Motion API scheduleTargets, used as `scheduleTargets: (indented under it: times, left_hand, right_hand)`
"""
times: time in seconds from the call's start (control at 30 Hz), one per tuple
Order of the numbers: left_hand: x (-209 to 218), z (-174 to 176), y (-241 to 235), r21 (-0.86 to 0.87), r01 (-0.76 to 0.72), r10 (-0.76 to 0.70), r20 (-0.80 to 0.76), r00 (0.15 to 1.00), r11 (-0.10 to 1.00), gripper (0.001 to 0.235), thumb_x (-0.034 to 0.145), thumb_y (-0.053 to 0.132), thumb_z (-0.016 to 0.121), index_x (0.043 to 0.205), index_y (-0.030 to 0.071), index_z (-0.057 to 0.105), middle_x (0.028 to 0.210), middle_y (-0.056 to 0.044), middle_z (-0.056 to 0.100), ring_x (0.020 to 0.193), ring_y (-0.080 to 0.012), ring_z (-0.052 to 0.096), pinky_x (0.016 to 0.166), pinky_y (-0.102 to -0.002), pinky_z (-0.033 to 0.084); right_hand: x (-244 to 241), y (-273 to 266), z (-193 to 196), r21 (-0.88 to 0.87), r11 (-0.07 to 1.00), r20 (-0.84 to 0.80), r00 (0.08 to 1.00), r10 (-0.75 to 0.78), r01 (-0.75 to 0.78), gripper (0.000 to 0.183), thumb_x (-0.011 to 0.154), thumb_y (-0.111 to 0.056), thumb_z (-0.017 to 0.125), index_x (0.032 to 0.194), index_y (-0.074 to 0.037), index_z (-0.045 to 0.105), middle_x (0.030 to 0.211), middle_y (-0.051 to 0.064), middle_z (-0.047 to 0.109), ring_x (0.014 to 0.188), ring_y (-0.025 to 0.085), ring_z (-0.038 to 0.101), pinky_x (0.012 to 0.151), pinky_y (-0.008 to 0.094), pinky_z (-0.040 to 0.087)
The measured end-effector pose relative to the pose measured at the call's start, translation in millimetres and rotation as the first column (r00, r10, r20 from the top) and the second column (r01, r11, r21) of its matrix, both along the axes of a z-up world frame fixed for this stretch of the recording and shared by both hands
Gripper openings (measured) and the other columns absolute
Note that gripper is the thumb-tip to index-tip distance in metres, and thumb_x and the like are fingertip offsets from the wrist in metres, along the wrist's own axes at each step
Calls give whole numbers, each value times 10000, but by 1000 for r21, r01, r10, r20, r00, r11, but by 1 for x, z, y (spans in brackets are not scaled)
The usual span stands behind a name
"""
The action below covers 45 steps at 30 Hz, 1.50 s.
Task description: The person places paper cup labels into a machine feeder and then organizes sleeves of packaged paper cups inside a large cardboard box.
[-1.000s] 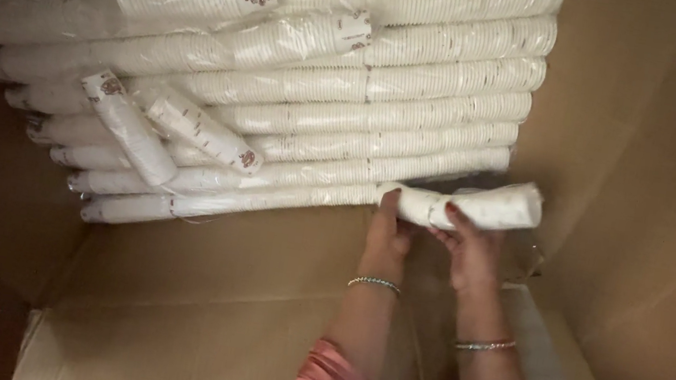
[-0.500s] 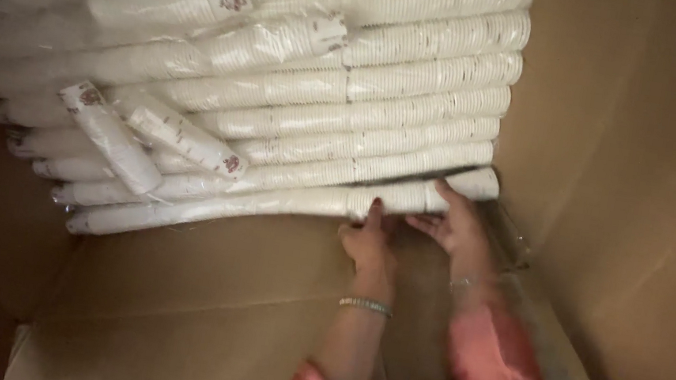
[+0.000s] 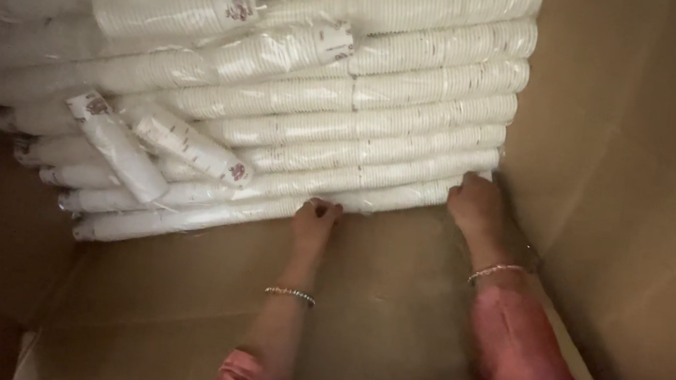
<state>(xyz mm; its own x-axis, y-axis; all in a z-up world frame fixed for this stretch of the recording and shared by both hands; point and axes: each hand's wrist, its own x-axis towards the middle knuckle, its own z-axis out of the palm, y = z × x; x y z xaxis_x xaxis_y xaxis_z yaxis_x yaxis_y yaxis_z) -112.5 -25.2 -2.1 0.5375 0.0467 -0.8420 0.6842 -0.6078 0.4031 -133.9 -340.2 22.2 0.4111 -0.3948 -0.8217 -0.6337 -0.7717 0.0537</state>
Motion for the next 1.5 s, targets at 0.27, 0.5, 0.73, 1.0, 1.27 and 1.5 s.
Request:
scheduleTargets:
  times: [0.27, 0.5, 0.73, 1.0, 1.27, 1.5]
  left_hand:
    - [88, 49, 47, -170, 87, -116, -169, 979, 982, 296, 960, 305, 649, 1060, 37, 726, 908, -94, 785, 803, -165, 741, 768, -308, 579]
    - [182, 65, 145, 596, 512, -662, 45, 748, 619, 346, 1053, 380, 651, 1170, 57, 691, 1031, -138, 742, 824, -269, 714, 740, -413, 579]
    - [195, 30, 100, 275, -138, 43, 325, 945, 951, 753, 791, 287, 880, 1291, -113, 483, 1231, -273, 610, 1106, -367, 627, 1002, -413, 493]
    - [177, 63, 60, -444, -764, 882, 192, 430, 468, 999, 869, 135, 816, 1548, -93, 121, 1478, -232, 478, 1330, -310, 533, 1118, -369, 448]
    - [65, 93, -32, -330, -703, 717, -102, 690, 630, 826, 957, 402, 663, 1560, -7, 274, 1440, -167, 549, 1250, -247, 563, 1035, -385, 467]
    - [140, 47, 25, -249, 515, -559, -155, 815, 820, 331, 1014, 281, 531, 1156, 50, 720, 1208, -236, 695, 1142, -373, 667, 966, -496, 510]
  right_hand:
    - [-37, -44, -67, 219, 974, 43, 998, 53, -61, 271, 857, -185, 658, 992, 37, 732, 1057, 255, 711, 969, 386, 704, 890, 476, 548]
    - [167, 99, 68, 338, 893, 485, 868, 105, -297, 188, 1007, -187, 617, 1021, -9, 677, 1015, 212, 703, 975, 408, 655, 862, 496, 527]
    - [245, 193, 73, -104, 842, 759, 504, 411, -530, 620, 716, -154, 798, 1293, -44, 598, 1290, 152, 605, 1238, 365, 553, 1020, 610, 345]
    - [146, 171, 118, 445, 829, 339, 921, 193, -338, 674, 669, -80, 853, 1245, -14, 507, 1256, 204, 543, 1085, 430, 618, 904, 495, 522]
    - [54, 92, 99, 297, 870, 295, 904, 308, -393, 726, 657, -3, 773, 1335, -23, 514, 1359, 252, 530, 1200, 430, 563, 967, 496, 491]
    - [155, 20, 95, 128, 733, 142, 744, 653, -668, 538, 826, -414, 741, 1189, -19, 694, 1228, 240, 639, 1112, 430, 602, 929, 536, 471]
